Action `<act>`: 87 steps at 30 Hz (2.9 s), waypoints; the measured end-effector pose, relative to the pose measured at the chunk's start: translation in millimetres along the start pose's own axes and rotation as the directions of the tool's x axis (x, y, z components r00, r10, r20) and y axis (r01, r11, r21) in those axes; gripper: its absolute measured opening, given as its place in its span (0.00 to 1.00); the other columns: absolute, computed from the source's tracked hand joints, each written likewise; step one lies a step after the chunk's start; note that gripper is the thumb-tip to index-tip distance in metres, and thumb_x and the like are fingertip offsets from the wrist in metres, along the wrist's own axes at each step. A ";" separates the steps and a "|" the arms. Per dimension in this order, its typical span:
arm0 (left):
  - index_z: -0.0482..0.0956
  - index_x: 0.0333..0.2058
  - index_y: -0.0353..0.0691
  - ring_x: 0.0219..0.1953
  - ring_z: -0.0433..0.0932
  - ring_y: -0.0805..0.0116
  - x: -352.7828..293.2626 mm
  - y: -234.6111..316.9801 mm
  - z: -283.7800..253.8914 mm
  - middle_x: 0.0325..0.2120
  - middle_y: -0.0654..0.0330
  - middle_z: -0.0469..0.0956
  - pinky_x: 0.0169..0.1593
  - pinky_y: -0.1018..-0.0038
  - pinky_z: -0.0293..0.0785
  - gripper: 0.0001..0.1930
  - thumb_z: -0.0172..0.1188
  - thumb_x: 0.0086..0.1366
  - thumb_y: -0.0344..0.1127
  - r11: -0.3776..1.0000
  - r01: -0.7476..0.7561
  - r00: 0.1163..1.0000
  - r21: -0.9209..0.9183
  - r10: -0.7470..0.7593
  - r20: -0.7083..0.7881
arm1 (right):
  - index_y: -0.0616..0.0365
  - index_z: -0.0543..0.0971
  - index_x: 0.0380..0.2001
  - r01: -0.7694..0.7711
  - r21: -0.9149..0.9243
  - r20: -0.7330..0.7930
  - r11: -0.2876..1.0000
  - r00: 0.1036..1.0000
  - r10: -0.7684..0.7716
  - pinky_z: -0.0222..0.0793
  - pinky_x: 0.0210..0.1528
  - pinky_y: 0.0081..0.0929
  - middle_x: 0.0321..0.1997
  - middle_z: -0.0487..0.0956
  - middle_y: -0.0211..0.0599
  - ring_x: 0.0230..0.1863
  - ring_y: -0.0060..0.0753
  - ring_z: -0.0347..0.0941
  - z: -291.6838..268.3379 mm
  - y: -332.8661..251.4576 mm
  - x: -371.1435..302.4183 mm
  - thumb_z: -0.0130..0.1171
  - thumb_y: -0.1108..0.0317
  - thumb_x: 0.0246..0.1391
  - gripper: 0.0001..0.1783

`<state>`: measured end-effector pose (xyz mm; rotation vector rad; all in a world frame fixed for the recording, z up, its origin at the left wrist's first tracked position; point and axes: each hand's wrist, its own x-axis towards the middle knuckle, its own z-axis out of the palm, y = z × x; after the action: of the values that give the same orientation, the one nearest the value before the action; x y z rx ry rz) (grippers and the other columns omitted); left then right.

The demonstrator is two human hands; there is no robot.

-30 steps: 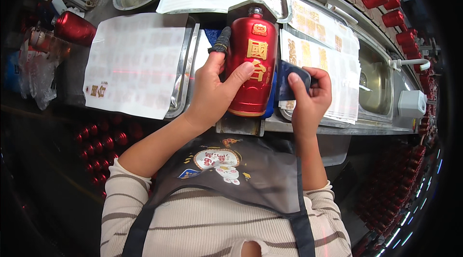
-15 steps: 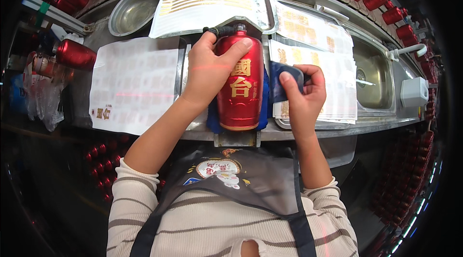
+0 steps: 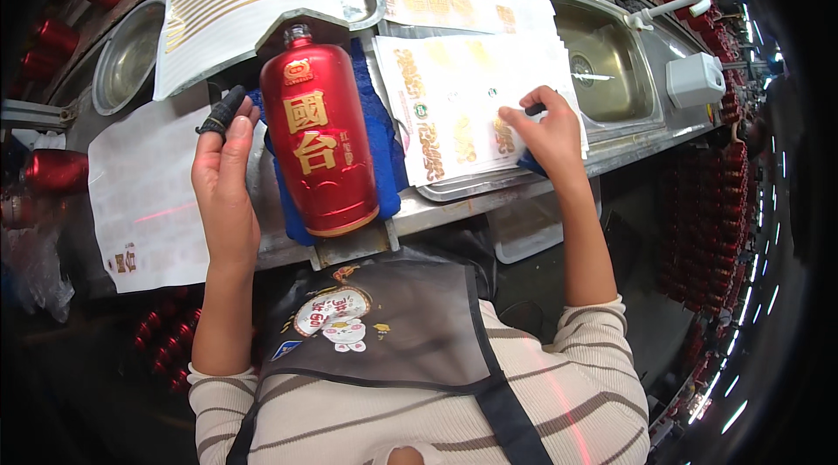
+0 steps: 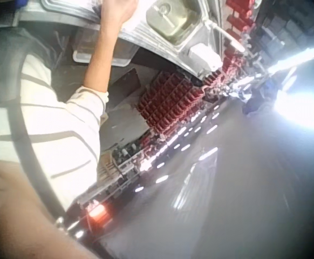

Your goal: The person applies gold labels to red cylindrical bottles on a production line. They pick up each bottle, align and press the label onto the surface, smooth it with a cloth, and place the finished bottle onto a conveyor belt.

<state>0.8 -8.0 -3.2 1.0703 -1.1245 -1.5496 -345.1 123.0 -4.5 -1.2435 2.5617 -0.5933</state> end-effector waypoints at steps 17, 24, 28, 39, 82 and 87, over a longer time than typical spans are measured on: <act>0.70 0.58 0.29 0.64 0.69 0.61 -13.9 -14.0 -19.9 0.58 0.49 0.74 0.69 0.69 0.59 0.22 0.52 0.75 0.40 0.999 -0.015 0.999 0.047 0.013 0.035 | 0.62 0.80 0.26 -0.308 0.290 0.156 0.906 0.949 0.273 0.60 0.26 0.18 0.23 0.77 0.25 0.22 0.15 0.67 -55.0 132.8 68.5 0.74 0.63 0.47 0.14; 0.73 0.56 0.28 0.59 0.75 0.61 -27.3 6.0 -12.5 0.53 0.47 0.78 0.66 0.66 0.66 0.18 0.50 0.73 0.33 0.978 -0.196 0.978 0.073 0.200 -0.060 | 0.63 0.81 0.26 -0.013 -0.060 -0.138 0.998 0.990 0.005 0.66 0.29 0.24 0.23 0.79 0.29 0.24 0.20 0.70 -69.9 43.4 38.8 0.68 0.63 0.46 0.12; 0.75 0.52 0.28 0.42 0.82 0.71 -36.1 32.6 6.9 0.37 0.55 0.84 0.52 0.75 0.76 0.13 0.53 0.72 0.28 0.958 -0.273 0.937 -0.093 0.286 0.199 | 0.63 0.78 0.27 0.183 0.045 0.132 0.982 0.973 -0.187 0.58 0.29 0.15 0.24 0.75 0.21 0.26 0.10 0.64 -80.6 -46.1 10.2 0.66 0.70 0.51 0.08; 0.73 0.48 0.30 0.37 0.82 0.60 -46.2 24.6 64.8 0.34 0.51 0.80 0.43 0.68 0.77 0.19 0.59 0.57 0.25 0.912 -0.372 0.686 0.174 0.144 0.714 | 0.61 0.76 0.26 0.128 0.459 0.450 0.879 0.820 -0.354 0.51 0.26 0.11 0.26 0.73 0.20 0.26 0.08 0.62 -126.1 -139.0 -56.3 0.68 0.74 0.47 0.09; 0.76 0.41 0.33 0.35 0.80 0.77 -33.7 -8.4 -32.1 0.33 0.60 0.82 0.42 0.79 0.78 0.10 0.66 0.62 0.24 0.994 0.098 0.985 0.051 -0.105 0.136 | 0.57 0.77 0.30 -0.231 0.785 0.424 0.575 0.877 -0.227 0.51 0.18 0.10 0.25 0.75 0.21 0.17 0.07 0.60 41.1 -119.6 -70.5 0.66 0.69 0.55 0.07; 0.76 0.40 0.33 0.35 0.82 0.76 -32.5 -8.7 -30.0 0.32 0.59 0.83 0.41 0.79 0.78 0.09 0.66 0.62 0.23 0.992 0.097 0.985 0.083 -0.108 0.136 | 0.57 0.77 0.31 -0.236 0.792 0.422 0.564 0.878 -0.226 0.51 0.17 0.10 0.25 0.75 0.21 0.17 0.07 0.60 44.8 -117.8 -70.2 0.66 0.69 0.55 0.07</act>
<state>34.8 19.7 -13.6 1.0982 -1.2491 -1.6964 -203.4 101.4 11.1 -0.8503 1.4915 -1.1426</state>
